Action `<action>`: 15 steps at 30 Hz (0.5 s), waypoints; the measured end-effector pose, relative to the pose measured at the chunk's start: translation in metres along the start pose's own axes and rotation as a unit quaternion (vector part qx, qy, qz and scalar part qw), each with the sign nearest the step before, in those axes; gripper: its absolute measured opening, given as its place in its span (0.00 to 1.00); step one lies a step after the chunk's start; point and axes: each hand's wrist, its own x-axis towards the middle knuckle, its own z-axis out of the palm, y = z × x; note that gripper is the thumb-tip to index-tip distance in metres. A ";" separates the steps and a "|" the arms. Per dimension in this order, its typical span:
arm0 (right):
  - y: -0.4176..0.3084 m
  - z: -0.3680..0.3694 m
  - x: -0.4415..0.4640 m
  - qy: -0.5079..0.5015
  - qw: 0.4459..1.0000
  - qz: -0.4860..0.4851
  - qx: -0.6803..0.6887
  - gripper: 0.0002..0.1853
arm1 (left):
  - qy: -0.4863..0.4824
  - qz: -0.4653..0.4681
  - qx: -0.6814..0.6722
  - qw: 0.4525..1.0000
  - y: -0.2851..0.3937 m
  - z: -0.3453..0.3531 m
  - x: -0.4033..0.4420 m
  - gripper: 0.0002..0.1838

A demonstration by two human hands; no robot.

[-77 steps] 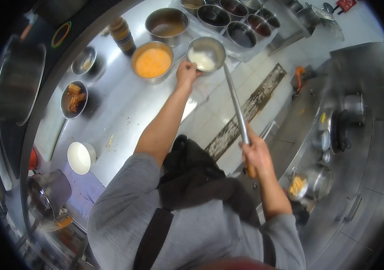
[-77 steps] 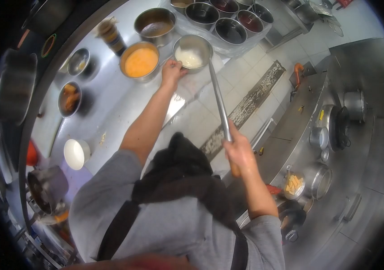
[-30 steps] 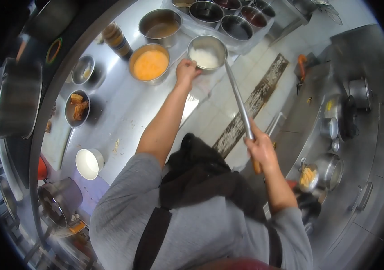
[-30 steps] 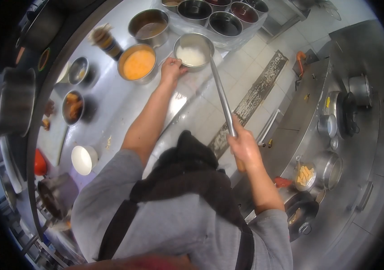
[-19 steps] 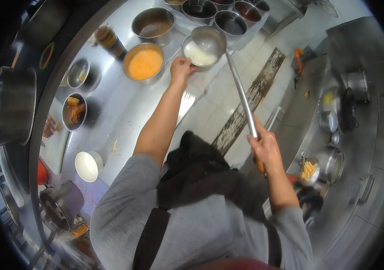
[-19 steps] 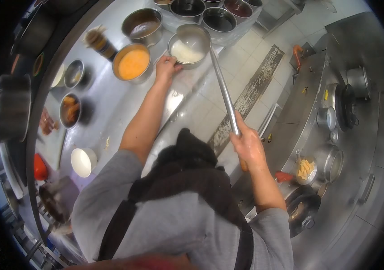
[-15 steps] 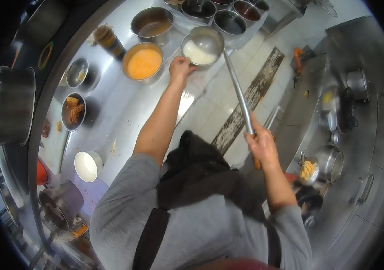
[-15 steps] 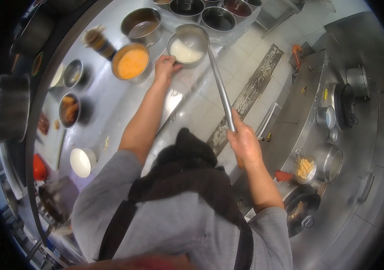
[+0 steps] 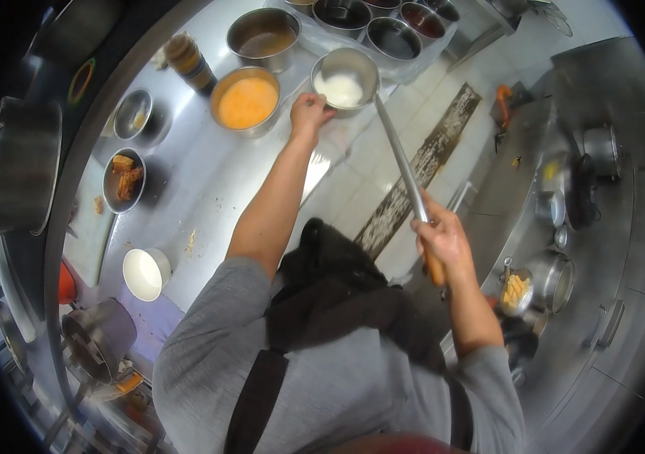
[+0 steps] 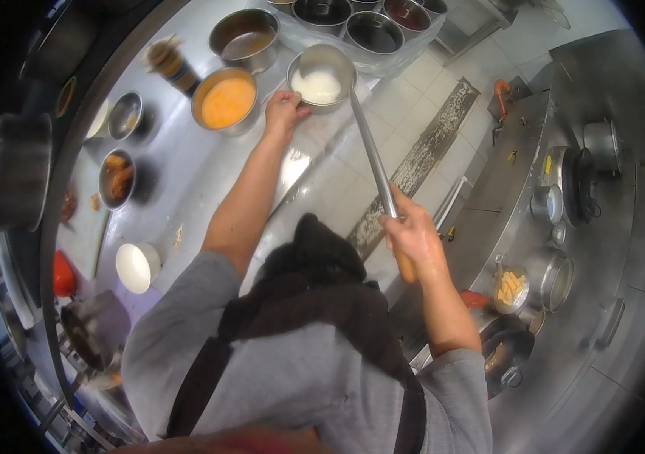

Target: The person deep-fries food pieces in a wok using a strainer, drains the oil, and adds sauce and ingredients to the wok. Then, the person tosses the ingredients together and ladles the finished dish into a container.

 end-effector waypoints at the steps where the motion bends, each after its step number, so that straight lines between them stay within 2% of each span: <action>1: 0.001 -0.003 0.000 -0.007 0.999 0.014 0.052 0.33 | -0.004 -0.002 -0.002 1.000 0.000 -0.001 0.000 0.07; 3: -0.002 -0.006 -0.001 -0.020 0.990 0.032 0.135 0.34 | -0.004 0.001 -0.006 1.000 -0.002 -0.002 -0.001 0.07; 11: 0.000 -0.010 -0.014 -0.029 0.965 0.044 0.258 0.35 | -0.007 0.012 0.000 1.000 -0.025 -0.020 -0.057 0.07; 15: 0.004 -0.012 -0.019 -0.030 0.962 0.038 0.269 0.35 | -0.076 -0.011 0.074 0.994 -0.061 -0.040 -0.102 0.07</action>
